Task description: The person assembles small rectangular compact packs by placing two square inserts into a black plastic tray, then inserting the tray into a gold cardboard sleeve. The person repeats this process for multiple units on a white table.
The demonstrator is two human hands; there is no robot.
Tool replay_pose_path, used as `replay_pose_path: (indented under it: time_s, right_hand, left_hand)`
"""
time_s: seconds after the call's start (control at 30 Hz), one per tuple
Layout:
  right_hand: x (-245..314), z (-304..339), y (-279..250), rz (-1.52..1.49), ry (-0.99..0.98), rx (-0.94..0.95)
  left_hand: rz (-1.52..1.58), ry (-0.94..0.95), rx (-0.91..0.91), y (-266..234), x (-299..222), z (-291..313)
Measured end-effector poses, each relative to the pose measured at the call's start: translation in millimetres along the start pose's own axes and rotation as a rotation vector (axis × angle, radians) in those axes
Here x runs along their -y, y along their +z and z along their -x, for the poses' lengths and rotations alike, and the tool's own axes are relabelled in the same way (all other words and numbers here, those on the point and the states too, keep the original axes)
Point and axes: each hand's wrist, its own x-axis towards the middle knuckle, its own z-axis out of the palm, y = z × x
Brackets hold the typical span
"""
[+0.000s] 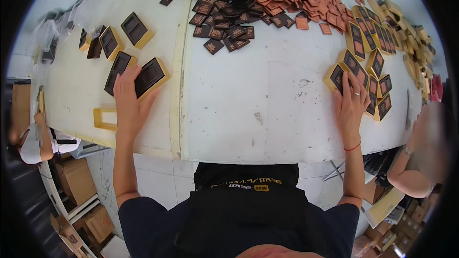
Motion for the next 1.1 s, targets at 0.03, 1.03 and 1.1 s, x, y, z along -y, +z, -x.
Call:
replay_pose_path:
  time_s: [0.03, 1.03, 1.1]
  right_hand:
    - [5.6, -7.3, -2.7, -0.026, -0.006, -0.031]
    - [107.7, -118.9, 18.0, -1.484, 0.188, 0.581]
    - [125.3, -106.6, 0.6, -1.355, 0.033, 0.597]
  left_hand:
    - [-0.013, -0.024, 0.024, 1.5, 2.7, 7.9]
    - [0.761, 0.159, 0.226, 59.1, -118.6, -27.7]
    - [0.750, 0.155, 0.234, 57.4, -119.6, -24.6]
